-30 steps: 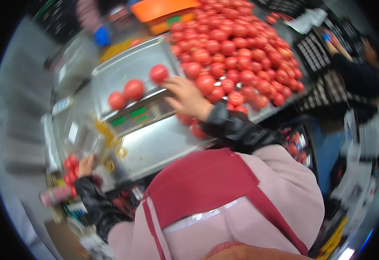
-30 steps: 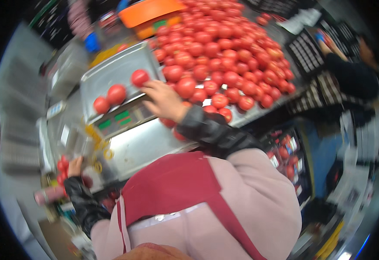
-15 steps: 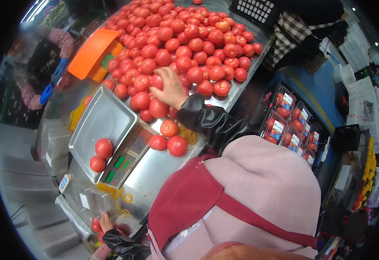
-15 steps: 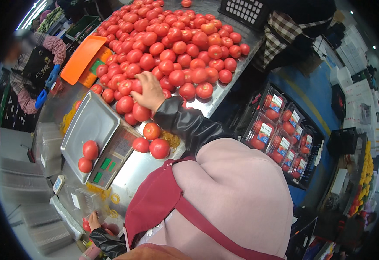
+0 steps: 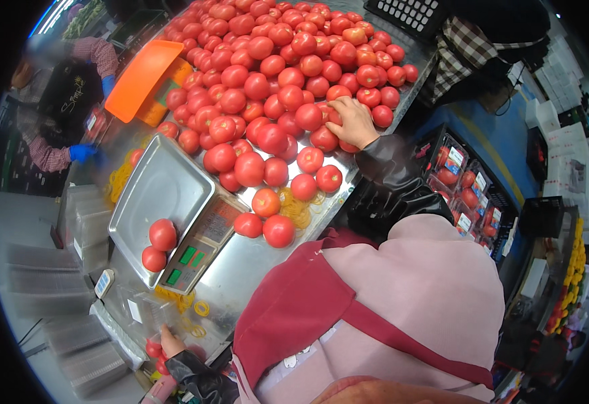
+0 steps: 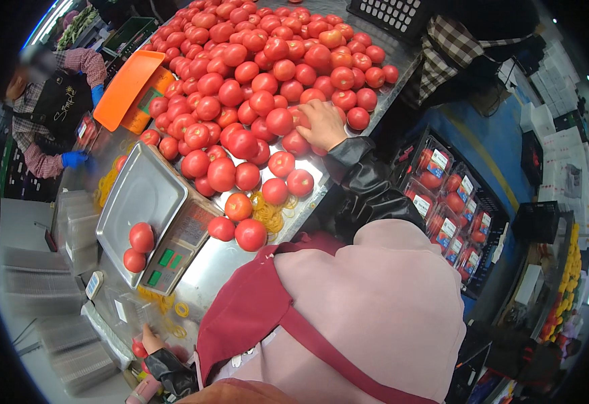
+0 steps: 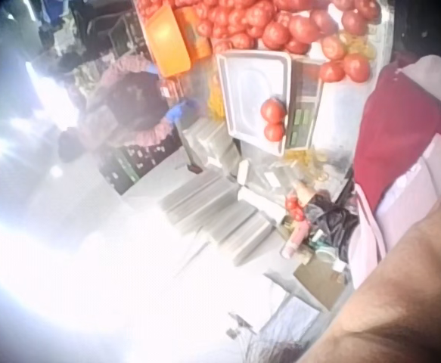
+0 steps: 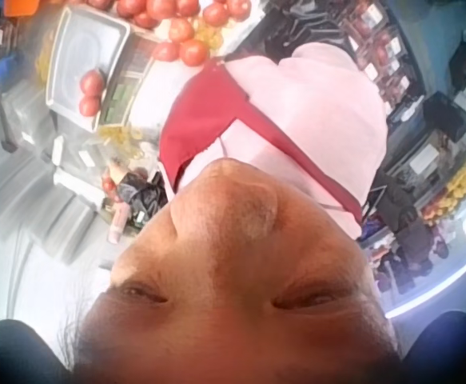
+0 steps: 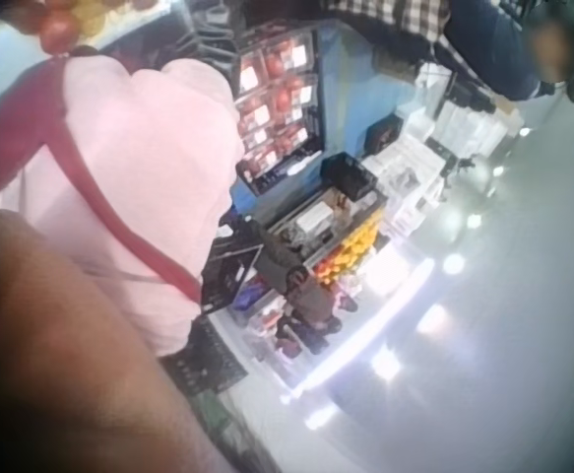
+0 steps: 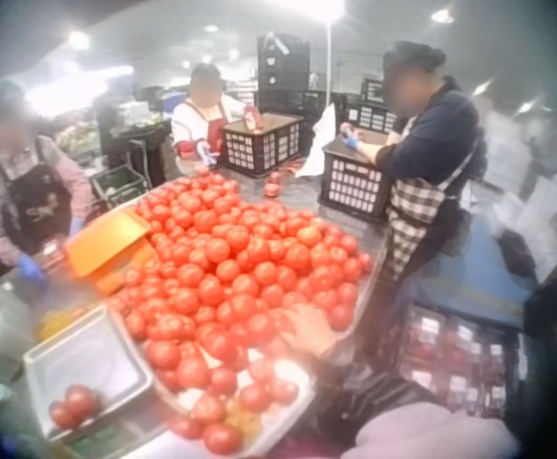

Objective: The person selects tomatoes from a bulk display, places them on a digital scale, and then transfers them into clear plastic containers. The person seals the containers and stacks them on the counter. The process is repeated multiple times throughout the clip.

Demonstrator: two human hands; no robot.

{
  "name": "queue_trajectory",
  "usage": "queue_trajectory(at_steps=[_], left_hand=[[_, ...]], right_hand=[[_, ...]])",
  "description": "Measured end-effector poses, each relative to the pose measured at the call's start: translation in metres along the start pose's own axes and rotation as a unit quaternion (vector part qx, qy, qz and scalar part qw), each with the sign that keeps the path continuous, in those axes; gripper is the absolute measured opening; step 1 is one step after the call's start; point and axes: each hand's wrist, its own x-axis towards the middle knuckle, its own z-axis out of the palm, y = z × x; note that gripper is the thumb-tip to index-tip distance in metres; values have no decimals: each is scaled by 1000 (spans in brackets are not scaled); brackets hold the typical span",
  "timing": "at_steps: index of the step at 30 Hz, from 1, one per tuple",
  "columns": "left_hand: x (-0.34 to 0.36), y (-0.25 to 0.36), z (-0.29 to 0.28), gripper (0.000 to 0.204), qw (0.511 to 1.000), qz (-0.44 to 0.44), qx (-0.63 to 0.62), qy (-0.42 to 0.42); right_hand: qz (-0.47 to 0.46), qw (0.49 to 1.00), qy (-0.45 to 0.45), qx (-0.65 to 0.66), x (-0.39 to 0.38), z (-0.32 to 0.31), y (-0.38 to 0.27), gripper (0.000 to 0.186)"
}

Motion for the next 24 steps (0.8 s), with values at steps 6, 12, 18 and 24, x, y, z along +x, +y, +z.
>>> queue_trajectory(at_steps=[6, 12, 18, 24], left_hand=[[6, 6, 1, 33, 999, -10, 3, 33], [-4, 21, -9, 20, 998, -15, 50, 39], [-4, 6, -12, 12, 999, -1, 39, 27], [-3, -2, -11, 11, 998, -15, -16, 60]], right_hand=[[-117, 982, 14, 147, -19, 6, -66, 42], [-122, 965, 4, 232, -14, 26, -74, 29], [119, 992, 0, -35, 44, 24, 43, 35], [100, 972, -204, -62, 55, 39, 70, 59]])
